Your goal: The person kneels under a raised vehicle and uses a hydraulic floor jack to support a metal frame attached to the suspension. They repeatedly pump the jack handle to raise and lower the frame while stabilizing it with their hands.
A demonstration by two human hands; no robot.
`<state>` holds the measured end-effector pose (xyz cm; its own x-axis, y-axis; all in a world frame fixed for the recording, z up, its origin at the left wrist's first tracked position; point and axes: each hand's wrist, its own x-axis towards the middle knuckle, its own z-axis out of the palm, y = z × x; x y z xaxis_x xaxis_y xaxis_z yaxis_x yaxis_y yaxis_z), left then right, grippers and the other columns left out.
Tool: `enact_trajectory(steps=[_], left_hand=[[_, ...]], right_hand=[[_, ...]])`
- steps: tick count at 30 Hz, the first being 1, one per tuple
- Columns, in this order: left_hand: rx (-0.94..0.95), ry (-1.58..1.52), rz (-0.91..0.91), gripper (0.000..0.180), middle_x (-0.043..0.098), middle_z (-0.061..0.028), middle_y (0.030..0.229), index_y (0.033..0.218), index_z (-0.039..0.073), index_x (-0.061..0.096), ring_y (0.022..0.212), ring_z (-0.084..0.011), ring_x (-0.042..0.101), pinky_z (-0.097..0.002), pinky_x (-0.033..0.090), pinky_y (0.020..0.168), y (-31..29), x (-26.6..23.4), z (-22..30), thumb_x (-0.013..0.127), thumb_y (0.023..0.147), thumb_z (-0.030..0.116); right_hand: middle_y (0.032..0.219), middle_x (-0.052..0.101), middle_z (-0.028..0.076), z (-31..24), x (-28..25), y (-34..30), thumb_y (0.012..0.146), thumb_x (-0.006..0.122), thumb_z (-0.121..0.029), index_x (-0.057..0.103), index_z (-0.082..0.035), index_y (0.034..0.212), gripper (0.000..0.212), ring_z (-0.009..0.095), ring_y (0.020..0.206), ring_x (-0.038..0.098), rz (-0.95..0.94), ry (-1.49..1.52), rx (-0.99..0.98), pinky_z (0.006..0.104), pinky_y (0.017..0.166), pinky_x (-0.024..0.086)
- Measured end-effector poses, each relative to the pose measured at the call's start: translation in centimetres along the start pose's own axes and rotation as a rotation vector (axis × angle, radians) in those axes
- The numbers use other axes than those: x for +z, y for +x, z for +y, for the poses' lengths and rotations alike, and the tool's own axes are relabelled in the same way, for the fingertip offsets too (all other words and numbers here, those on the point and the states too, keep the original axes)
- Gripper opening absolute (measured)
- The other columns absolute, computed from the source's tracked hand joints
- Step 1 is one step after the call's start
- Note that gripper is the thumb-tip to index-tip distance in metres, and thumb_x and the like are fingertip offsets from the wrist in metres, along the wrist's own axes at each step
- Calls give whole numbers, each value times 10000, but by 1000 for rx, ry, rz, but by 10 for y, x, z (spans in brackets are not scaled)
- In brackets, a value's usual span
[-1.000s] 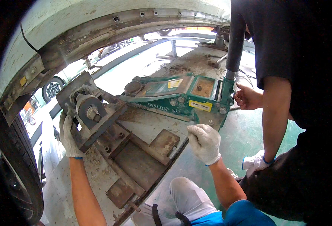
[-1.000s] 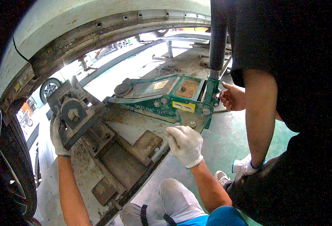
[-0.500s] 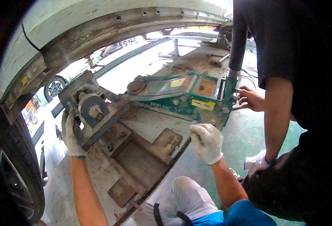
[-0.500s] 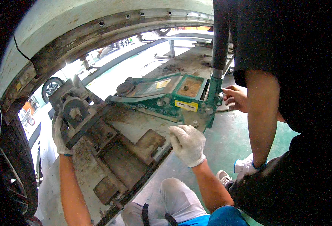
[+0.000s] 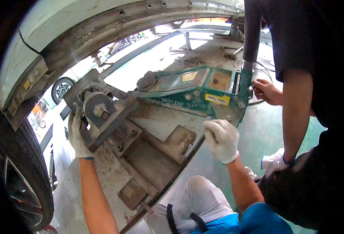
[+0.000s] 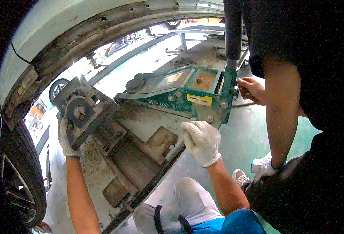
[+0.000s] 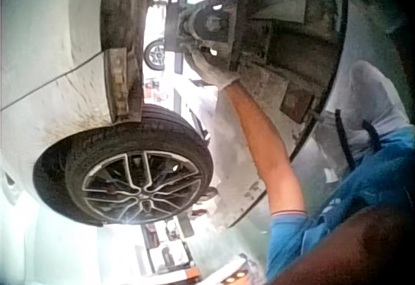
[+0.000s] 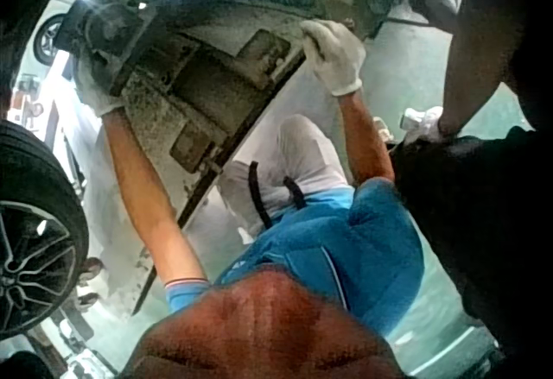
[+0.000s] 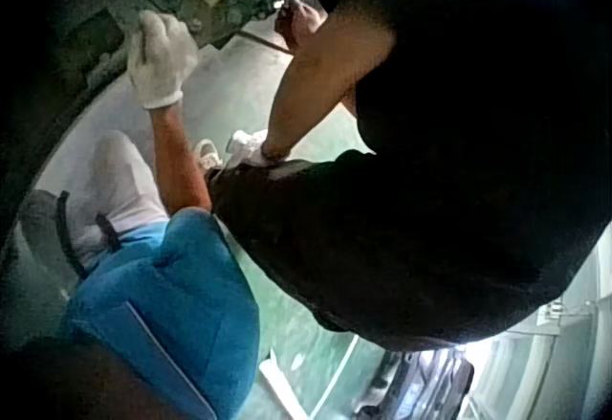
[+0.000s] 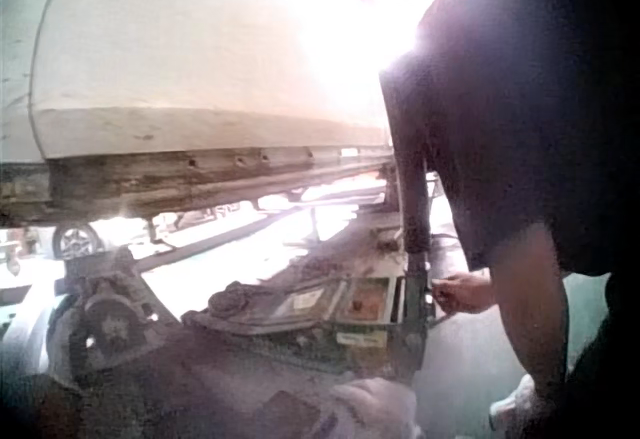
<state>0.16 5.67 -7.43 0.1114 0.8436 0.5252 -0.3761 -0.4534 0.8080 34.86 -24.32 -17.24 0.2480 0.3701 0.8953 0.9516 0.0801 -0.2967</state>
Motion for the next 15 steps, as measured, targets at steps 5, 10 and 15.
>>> enact_trajectory(steps=[5, 10, 15], left_hand=[[28, 4, -67, 697, 566, -174, 1390, 1523, -85, 380, 1260, -246, 574, -349, 481, 1051, -4, 3, 7, 626, 991, 294], [-24, 138, 62, 719, 592, -157, 1384, 1521, -74, 411, 1222, -226, 595, -342, 463, 1052, 2, -8, 1, 633, 983, 348], [20, 83, -26, 758, 595, -174, 1370, 1517, -94, 398, 1221, -229, 590, -346, 458, 1059, -2, -1, -1, 633, 974, 381]], right_hand=[[909, 734, 74, 2, 2, -1, 806, 737, -89, 735, -110, 982, 178, 285, 800, 701, 7, 9, 7, 396, 698, 562], [912, 733, 91, -3, 1, 0, 796, 739, -74, 733, -102, 981, 187, 305, 807, 703, -6, 3, 37, 404, 709, 565], [917, 728, 131, -3, -1, 1, 809, 727, -37, 723, -75, 978, 174, 333, 825, 704, -15, 30, 39, 415, 726, 563]])
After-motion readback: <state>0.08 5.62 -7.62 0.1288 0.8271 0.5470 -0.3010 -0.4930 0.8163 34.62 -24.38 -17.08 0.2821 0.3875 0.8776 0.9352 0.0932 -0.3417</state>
